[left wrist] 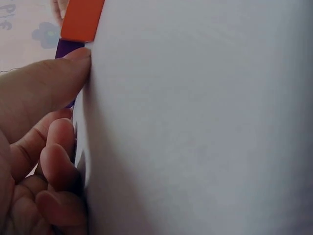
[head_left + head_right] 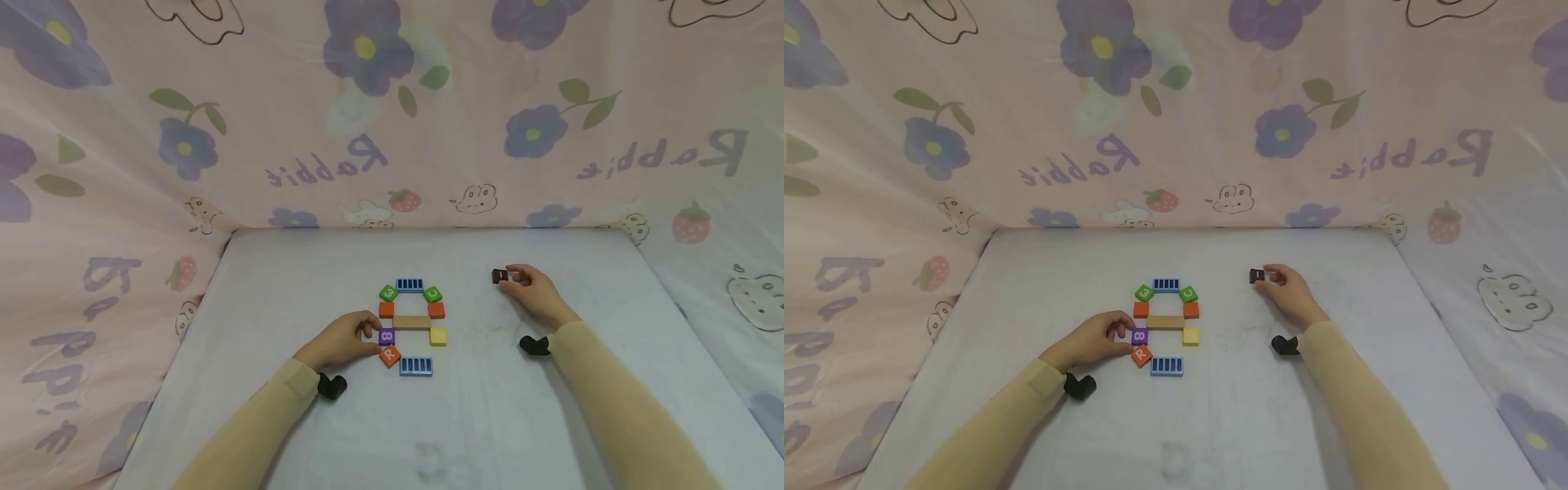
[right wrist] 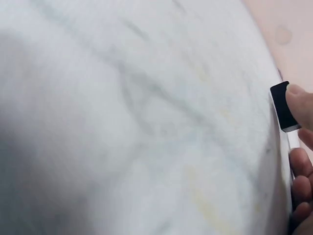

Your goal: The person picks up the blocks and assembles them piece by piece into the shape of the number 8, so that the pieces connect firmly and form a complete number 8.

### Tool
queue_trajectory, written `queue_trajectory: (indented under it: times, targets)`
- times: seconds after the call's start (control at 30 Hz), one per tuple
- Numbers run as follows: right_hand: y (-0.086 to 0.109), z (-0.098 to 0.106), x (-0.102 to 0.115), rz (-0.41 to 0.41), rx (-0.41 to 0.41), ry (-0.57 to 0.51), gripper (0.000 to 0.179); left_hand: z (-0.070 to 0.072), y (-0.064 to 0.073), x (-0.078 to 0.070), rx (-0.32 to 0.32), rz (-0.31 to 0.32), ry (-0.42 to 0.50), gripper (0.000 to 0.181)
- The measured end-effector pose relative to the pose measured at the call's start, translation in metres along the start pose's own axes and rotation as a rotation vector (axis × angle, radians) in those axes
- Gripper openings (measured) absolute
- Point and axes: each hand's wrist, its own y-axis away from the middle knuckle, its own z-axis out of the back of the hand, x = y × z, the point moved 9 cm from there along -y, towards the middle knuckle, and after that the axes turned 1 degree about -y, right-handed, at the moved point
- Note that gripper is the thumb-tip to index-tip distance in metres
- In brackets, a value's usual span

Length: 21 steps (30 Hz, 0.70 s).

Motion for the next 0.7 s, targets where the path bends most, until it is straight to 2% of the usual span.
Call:
queue_trajectory:
  times: [0.33,0.7]
  targets:
    - [-0.0026,-0.0031,-0.0031,0.021,-0.044,0.019,0.055,0.0004,0.0011,-0.0003,0.011,0.027,0.023,0.035]
    - [-0.0006,-0.004,-0.0008,0.008,-0.051,0.014,0.052,-0.0009,-0.0003,-0.0008,0.017,0.025,0.015,0.035]
